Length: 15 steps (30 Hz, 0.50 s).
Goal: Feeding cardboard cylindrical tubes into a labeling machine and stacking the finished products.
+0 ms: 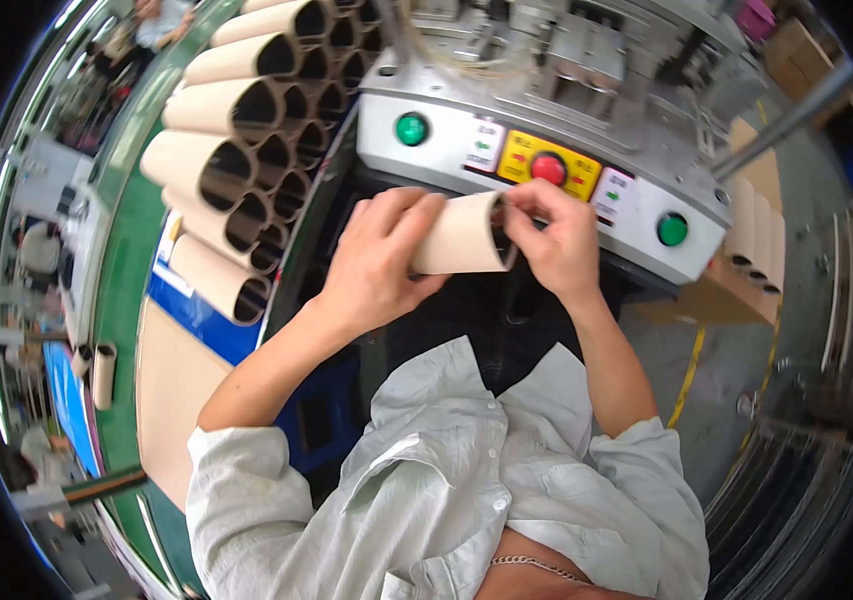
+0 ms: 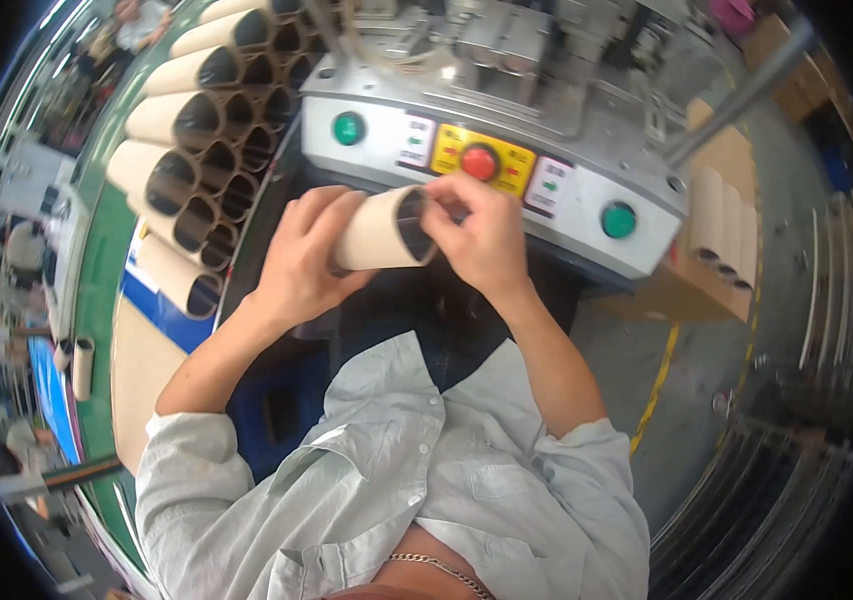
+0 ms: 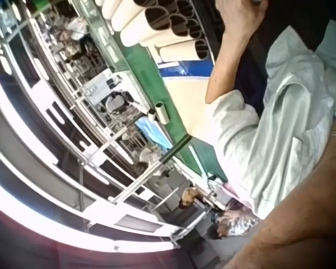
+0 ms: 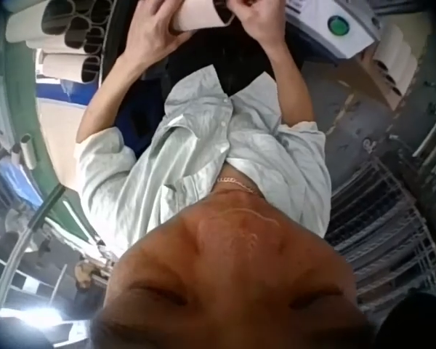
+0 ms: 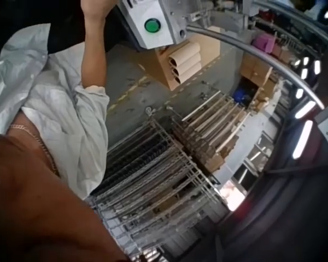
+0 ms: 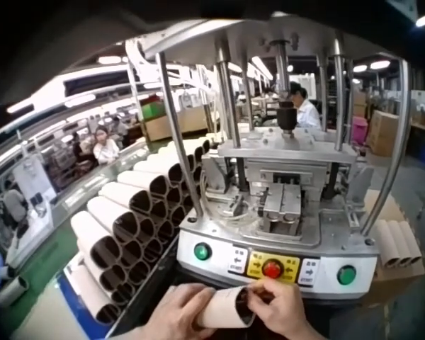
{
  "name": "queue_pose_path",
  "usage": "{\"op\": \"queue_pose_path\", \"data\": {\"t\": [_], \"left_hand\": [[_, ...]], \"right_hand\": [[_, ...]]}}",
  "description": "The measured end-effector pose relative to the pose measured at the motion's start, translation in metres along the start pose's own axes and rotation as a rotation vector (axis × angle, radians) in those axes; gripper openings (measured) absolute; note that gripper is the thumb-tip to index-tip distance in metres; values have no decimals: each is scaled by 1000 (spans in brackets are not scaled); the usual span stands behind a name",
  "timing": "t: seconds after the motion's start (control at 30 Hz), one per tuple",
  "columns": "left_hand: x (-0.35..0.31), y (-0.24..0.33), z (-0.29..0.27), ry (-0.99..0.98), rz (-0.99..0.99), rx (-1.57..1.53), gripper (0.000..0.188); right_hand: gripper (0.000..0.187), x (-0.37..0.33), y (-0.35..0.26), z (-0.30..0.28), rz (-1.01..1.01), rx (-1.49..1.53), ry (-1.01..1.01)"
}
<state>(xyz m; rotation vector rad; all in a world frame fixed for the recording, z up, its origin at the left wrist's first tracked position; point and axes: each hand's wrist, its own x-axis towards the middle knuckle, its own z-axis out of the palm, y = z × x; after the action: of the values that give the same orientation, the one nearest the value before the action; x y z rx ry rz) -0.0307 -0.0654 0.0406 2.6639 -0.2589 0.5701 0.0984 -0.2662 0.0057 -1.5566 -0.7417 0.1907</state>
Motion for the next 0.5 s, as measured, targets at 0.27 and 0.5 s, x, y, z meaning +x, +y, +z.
{"op": "queue_pose_path", "data": {"t": [0.27,0.5], "left_hand": [[-8,55,-108,-68,-26,158,80],[-64,12,-232,-92,-170,422,74]], "right_hand": [[41,-28,6,-11,98,725,-44],[50,-36,12,1,107,684,-243]]}}
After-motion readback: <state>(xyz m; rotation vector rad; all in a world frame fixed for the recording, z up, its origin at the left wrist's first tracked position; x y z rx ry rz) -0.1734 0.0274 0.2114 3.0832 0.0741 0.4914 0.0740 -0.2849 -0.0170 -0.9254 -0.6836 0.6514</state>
